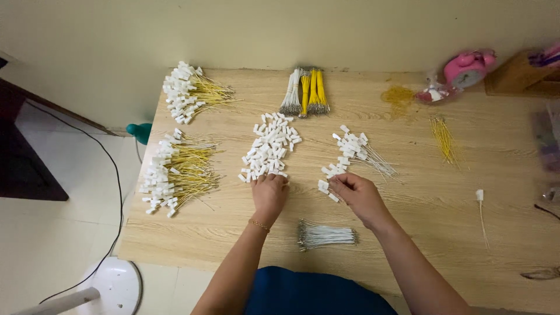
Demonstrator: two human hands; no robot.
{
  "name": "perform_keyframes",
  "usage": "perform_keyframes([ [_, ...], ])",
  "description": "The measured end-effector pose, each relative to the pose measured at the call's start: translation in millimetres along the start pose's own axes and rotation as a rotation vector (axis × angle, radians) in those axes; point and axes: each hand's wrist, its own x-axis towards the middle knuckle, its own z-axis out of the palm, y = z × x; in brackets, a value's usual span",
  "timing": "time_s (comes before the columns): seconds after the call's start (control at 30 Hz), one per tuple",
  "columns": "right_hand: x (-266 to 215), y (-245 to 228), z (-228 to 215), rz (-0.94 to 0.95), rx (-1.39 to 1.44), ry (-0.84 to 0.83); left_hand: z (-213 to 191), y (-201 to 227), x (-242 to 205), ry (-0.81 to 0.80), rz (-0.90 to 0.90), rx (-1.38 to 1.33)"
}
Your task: Assemble small wire connectors by inserting metal pins into plastic housings.
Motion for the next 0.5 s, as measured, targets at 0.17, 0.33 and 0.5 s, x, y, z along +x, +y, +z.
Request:
perform_keyframes([
  [0.17, -8.3, -13.7, -4.1, -0.061, -0.087, 0.011, -89.3, 45.9, -1.3, -0.292, -0.298, -1.191],
  [0.33, -25.1, -64.1, -7.0, -0.227, -0.319, -0.020, -133.9, 71.1, -9.8, -0.330, -0.386, -1.881],
  [0.5, -33.6, -81.8, -7.5, -0.347, -0.513, -0.044, -124.4, 71.3, -18.1, -0.361, -0.292, -2.061],
])
